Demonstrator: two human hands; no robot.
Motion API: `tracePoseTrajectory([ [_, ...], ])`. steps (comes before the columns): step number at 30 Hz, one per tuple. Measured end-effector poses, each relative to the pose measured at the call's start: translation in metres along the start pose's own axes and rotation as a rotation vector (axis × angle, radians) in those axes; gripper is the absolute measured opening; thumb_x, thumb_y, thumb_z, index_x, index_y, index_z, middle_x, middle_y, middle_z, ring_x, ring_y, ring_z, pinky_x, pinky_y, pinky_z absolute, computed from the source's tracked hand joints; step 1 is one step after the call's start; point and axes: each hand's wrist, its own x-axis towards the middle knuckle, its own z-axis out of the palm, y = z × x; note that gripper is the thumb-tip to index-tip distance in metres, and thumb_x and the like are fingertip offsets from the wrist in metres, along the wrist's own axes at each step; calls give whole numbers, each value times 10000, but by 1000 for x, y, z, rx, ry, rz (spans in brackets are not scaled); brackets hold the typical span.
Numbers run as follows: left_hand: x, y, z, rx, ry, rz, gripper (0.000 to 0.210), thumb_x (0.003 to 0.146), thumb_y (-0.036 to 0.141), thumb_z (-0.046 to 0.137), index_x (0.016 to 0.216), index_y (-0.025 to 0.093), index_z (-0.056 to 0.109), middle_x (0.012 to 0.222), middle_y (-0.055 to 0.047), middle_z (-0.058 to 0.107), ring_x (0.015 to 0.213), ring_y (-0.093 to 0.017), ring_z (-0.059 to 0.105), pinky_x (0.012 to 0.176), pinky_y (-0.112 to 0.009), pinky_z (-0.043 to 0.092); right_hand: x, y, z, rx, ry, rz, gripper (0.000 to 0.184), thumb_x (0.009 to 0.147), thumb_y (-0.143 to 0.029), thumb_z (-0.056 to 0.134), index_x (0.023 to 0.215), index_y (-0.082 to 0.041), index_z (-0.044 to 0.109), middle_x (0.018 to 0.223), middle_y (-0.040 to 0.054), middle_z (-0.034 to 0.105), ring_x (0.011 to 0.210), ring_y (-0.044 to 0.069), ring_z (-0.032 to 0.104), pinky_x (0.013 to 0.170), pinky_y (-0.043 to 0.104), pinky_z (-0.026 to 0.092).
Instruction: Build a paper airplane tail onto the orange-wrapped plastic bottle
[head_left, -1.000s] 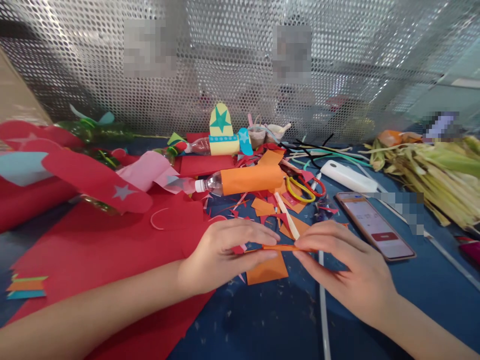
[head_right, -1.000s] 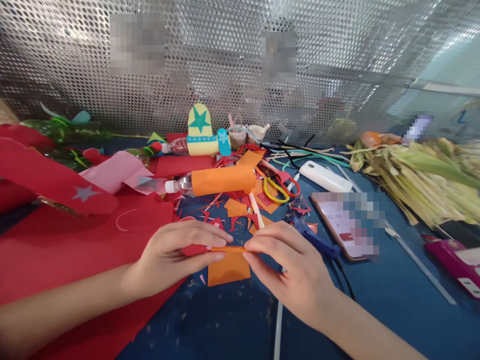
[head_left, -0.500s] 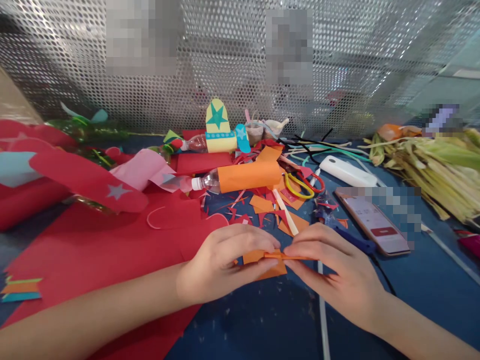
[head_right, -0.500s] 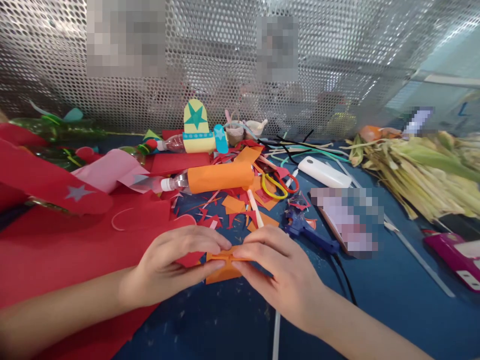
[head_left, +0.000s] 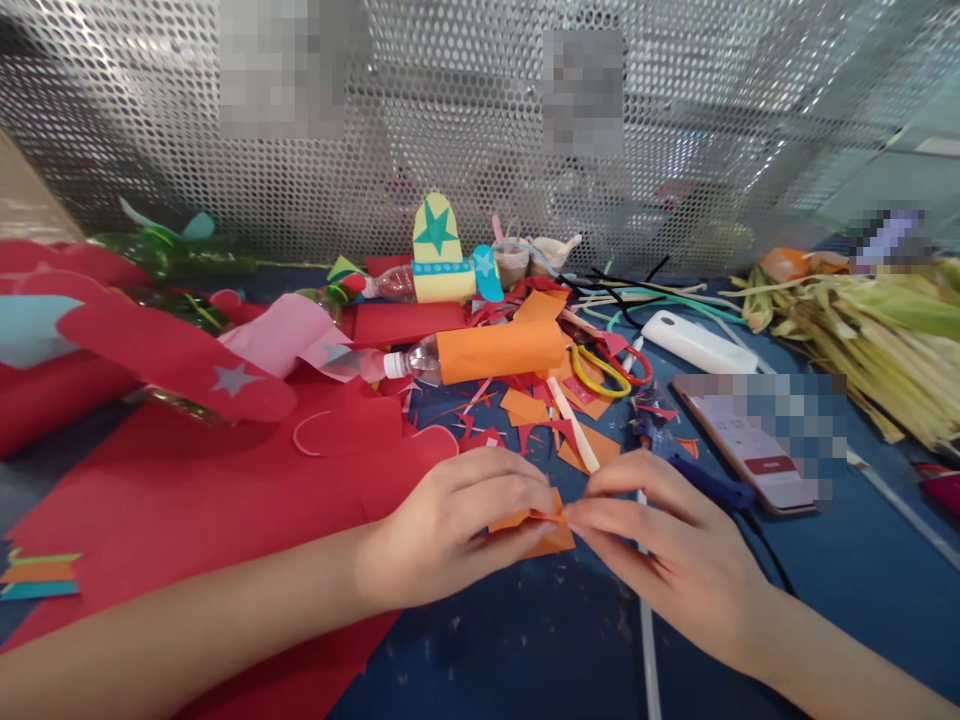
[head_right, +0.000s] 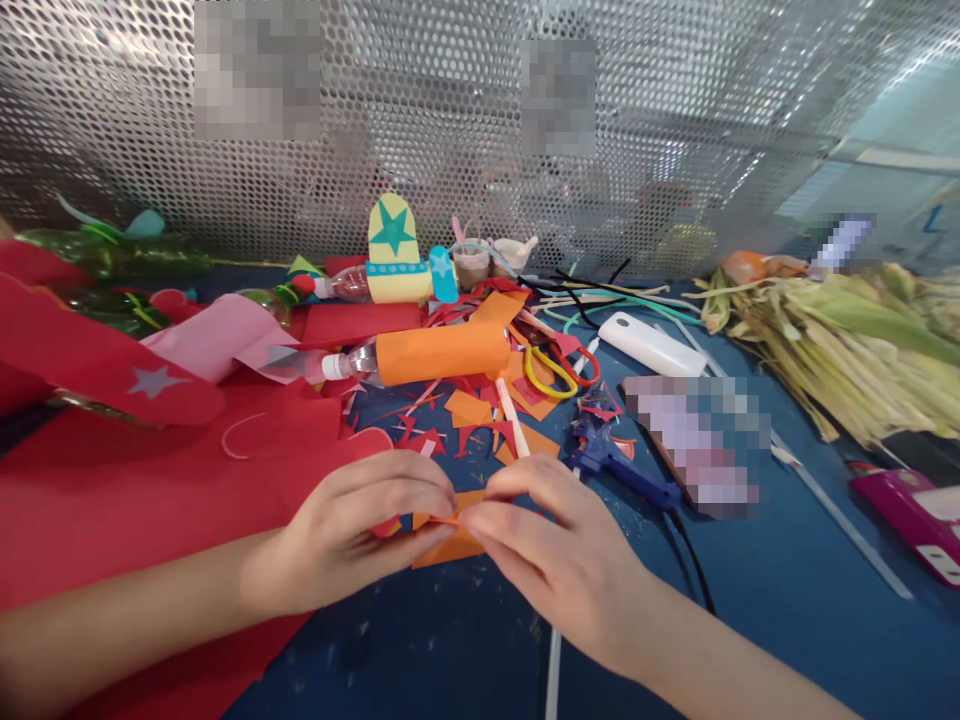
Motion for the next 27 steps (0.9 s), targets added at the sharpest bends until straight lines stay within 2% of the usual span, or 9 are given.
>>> tracePoseTrajectory([
  [5, -3, -3, 1, 101, 12, 54, 134, 853, 65, 548, 964, 126, 590, 897, -98, 641, 838, -151, 625, 754, -274, 556, 2, 3, 0, 17, 35, 47, 140, 818, -74, 609, 930, -158, 598, 847, 47, 622, 799, 131, 618, 762, 236, 514],
  [8, -4, -5, 2, 147, 48, 37, 138, 849, 63, 546, 955, 141, 587, 898, -89, 636, 820, -147, 619, 743, -278, 555, 4, 5, -1, 22, 41, 63, 144, 810, -57, 609, 902, -167, 597, 827, 37, 635, 788, 124, 627, 770, 226, 522],
  [11, -5, -6, 3, 134, 55, 11, 147, 833, 68, 576, 967, 128, 578, 895, -90, 635, 825, -149, 615, 748, -269, 551, 4, 7, 0, 36, 44, 68, 146, 817, -55, 598, 889, -182, 602, 825, 33, 642, 771, 122, 638, 749, 226, 538],
  [16, -7, -6, 5, 127, -6, 38, 142, 856, 91, 566, 994, 114, 591, 911, -94, 639, 844, -147, 615, 782, -268, 542, 0, 7, 5, 79, 14, 64, 131, 832, -74, 597, 886, -190, 623, 853, 41, 655, 774, 122, 653, 738, 228, 548],
  [24, -7, -7, 7, 104, 60, 0, 126, 843, 62, 561, 953, 113, 593, 888, -94, 647, 816, -147, 620, 743, -268, 545, 3, 9, 2, 76, 44, 107, 121, 802, -86, 633, 885, -173, 632, 811, 34, 686, 764, 122, 671, 756, 202, 550],
  [27, -6, -6, 8, 82, 60, -23, 156, 827, 83, 596, 977, 121, 581, 874, -78, 660, 817, -146, 626, 777, -269, 537, 4, 7, 3, 82, 26, 127, 126, 803, -71, 620, 863, -181, 628, 798, 31, 691, 747, 123, 677, 732, 205, 556],
])
